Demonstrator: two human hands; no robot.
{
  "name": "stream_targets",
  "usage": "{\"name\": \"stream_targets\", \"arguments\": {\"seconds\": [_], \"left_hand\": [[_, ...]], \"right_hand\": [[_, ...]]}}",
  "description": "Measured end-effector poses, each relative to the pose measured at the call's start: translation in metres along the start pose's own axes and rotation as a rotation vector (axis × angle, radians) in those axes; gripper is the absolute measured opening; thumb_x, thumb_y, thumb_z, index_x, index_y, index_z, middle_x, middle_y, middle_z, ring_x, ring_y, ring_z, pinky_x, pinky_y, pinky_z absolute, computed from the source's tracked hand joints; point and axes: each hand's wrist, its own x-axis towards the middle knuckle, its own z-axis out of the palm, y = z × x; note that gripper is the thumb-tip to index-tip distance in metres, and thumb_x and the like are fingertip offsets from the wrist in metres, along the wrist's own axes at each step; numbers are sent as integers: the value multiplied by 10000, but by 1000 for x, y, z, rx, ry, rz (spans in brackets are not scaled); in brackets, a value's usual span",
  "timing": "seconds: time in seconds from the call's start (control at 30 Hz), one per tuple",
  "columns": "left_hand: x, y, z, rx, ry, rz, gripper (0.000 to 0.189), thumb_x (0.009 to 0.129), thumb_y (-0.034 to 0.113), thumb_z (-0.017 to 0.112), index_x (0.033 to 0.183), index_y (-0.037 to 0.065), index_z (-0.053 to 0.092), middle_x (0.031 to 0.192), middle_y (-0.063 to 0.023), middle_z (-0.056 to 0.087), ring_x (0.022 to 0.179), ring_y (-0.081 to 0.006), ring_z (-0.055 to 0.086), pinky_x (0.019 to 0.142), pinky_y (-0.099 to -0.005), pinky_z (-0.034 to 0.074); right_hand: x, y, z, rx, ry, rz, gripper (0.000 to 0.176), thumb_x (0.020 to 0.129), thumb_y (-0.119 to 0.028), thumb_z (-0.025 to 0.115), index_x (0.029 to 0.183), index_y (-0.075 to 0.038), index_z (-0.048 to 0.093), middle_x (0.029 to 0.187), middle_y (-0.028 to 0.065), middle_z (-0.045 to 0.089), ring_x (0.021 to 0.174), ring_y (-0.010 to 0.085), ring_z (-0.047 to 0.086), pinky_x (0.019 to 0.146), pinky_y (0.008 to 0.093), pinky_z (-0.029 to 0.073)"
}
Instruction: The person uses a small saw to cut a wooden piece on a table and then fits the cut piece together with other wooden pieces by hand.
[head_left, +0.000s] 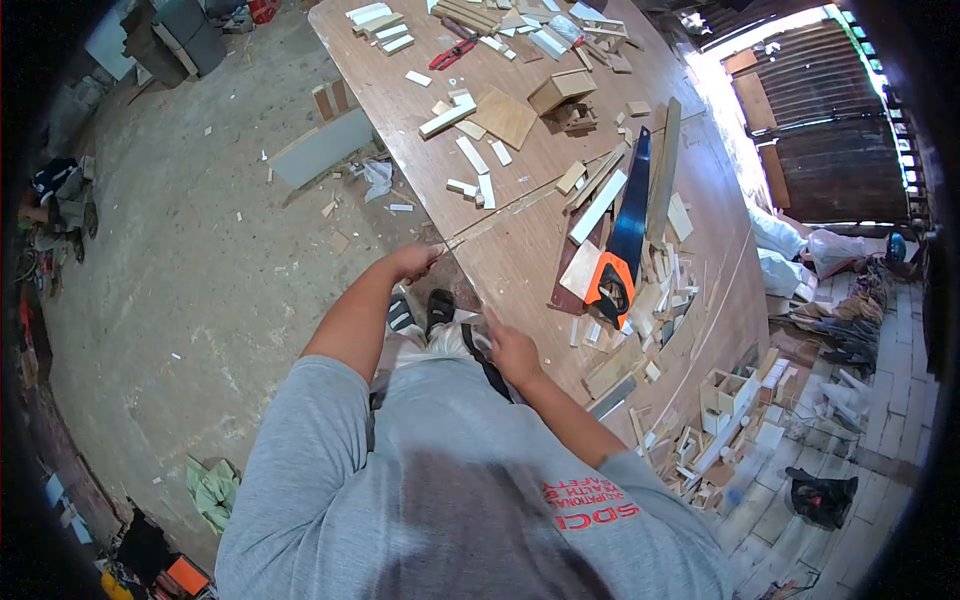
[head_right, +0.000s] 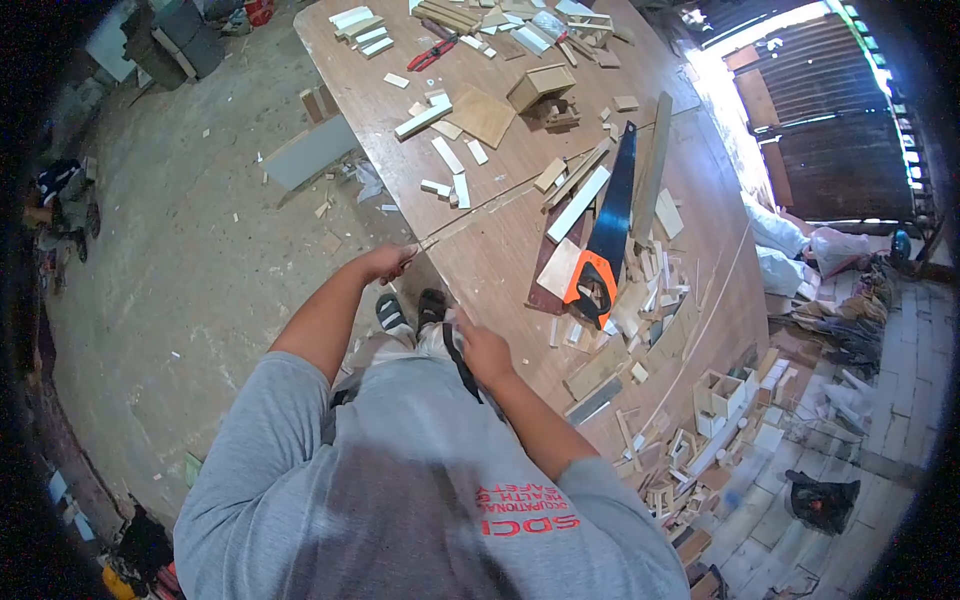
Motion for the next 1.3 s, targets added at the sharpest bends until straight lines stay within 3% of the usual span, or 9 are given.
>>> {"name": "stream_targets", "arguments": {"seconds": [0.17, 0.33, 0.57, 0.73, 0.8, 0.87, 0.97, 1.03, 1.3], "left_hand": [[8, -8, -2, -34, -32, -2, 492, 906, 541, 389, 683, 106, 446, 541, -20, 365, 416, -140, 338, 365, -311, 267], [3, 3, 1, 264, 170, 16, 495, 910, 470, 411, 741, 30, 563, 637, -72, 525, 506, -202, 489, 475, -367, 397], [-46, 35, 7, 136, 212, 241, 388, 915, 417, 499, 768, 59, 540, 580, 15, 418, 456, -96, 343, 412, -269, 285], [-129, 118, 19, -42, 34, 215, 333, 932, 375, 497, 803, 70, 536, 582, 34, 385, 497, -71, 337, 440, -237, 271], [-153, 138, 22, -84, 2, 226, 319, 929, 362, 504, 808, 69, 537, 590, 32, 391, 507, -71, 346, 450, -233, 280], [-169, 152, 24, -130, -25, 245, 304, 927, 348, 511, 812, 67, 538, 597, 31, 397, 517, -70, 354, 461, -230, 288], [-185, 164, 26, -169, -25, 273, 237, 918, 278, 511, 819, 65, 549, 605, 21, 435, 514, -71, 368, 465, -230, 302], [-190, 168, 27, -78, 37, 317, 241, 908, 266, 526, 813, 46, 553, 614, 14, 444, 534, -88, 415, 489, -249, 348], [-186, 178, 62, 439, 440, 545, 266, 852, 280, 599, 898, 21, 642, 656, -144, 579, 597, -246, 561, 574, -368, 437]], "right_hand": [[-62, 13, -39, 53, 136, -12, 429, 865, -152, 526, 1291, -117, 489, 880, 204, 633, 774, 359, 619, 691, 431, 493], [-52, -14, -57, 121, 238, 18, 361, 856, -151, 561, 1206, -75, 517, 848, 215, 638, 762, 383, 621, 694, 444, 495], [-43, -40, -91, 362, 109, 334, 262, 822, -91, 535, 1076, -39, 499, 898, 239, 624, 815, 410, 609, 709, 444, 483], [-27, -30, -83, 618, 540, 189, 273, 833, -91, 542, 1087, 3, 504, 909, 232, 611, 906, 360, 616, 784, 385, 470], [-17, -21, -87, 689, 514, 209, 288, 838, -110, 564, 1092, 13, 508, 921, 228, 610, 932, 343, 614, 811, 371, 462], [-4, -11, -90, 727, 520, 157, 251, 864, -64, 521, 1097, 22, 482, 978, 120, 559, 950, 170, 539, 859, 281, 415], [15, -2, -100, 397, 588, 128, 432, 834, -87, 586, 1229, 22, 449, 1107, 160, 516, 1042, 223, 503, 919, 327, 392], [26, -8, -114, 111, 649, 86, 647, 771, -155, 686, 1334, -7, 401, 1225, 189, 459, 1116, 285, 461, 958, 372, 371], [54, -76, -177, 530, 481, -324, 495, 721, -177, 750, 1155, -34, 558, 1052, 116, 581, 973, 238, 563, 839, 323, 447]]}}
